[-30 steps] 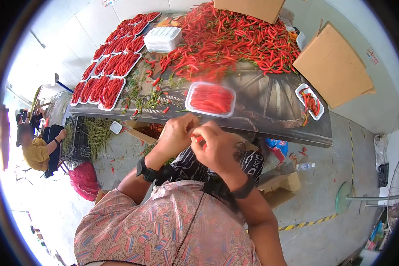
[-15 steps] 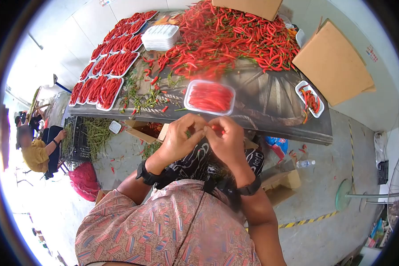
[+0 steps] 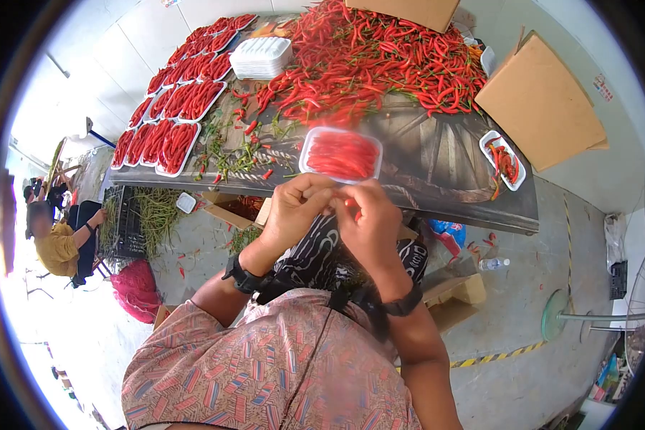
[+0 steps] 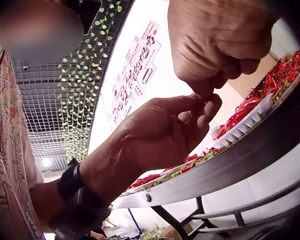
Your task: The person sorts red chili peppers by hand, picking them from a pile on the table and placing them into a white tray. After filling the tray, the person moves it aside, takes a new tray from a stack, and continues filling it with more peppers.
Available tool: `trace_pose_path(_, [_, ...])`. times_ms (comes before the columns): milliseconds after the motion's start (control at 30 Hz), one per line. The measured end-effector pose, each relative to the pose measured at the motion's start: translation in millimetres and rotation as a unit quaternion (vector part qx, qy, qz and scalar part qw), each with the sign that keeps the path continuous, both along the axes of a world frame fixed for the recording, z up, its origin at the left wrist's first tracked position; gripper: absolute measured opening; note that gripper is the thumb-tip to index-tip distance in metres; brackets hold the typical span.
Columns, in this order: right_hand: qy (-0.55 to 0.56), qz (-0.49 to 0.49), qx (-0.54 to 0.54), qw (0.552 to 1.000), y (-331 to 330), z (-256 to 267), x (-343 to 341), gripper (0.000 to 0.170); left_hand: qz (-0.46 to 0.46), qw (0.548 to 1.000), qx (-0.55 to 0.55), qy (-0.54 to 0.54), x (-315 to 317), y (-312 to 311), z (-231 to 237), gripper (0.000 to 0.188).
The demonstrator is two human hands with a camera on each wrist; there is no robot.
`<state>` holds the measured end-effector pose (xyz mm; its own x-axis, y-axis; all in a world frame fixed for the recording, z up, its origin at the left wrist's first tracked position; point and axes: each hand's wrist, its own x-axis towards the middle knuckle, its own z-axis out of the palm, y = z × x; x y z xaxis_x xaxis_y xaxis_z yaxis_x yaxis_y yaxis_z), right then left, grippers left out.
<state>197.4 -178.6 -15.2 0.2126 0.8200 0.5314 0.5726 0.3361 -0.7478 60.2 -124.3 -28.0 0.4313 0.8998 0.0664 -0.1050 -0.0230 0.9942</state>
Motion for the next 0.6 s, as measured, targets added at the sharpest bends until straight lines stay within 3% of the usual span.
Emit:
trace_pose_path(67, [-0.069,-0.028,0.013,0.997,2,-4,4,0.014,-0.001,1.0,0.003,-0.003,3,1,0,0.016])
trace_pose_path(167, [-0.076,-0.053,0.03,0.995,11,0,16,0.014,0.013,1.0,0.001,-0.021,4,3,7,0.016])
trace_pose_path(233, [-0.08,-0.063,0.032,0.994,20,-2,26,0.014,0.102,0.957,0.191,0.194,-2,8,17,0.018])
trace_pose_path(267, [-0.084,-0.071,0.034,0.993,23,-3,30,0.014,0.101,0.957,0.192,0.194,-3,13,15,0.018])
trace_pose_path(333, [-0.094,-0.069,0.03,0.993,26,-4,33,0.014,0.125,0.894,0.366,0.226,-6,22,7,0.019])
trace_pose_path(600, [-0.191,-0.076,0.005,0.979,41,-10,31,0.013,0.101,0.876,0.395,0.259,-3,32,0,0.022])
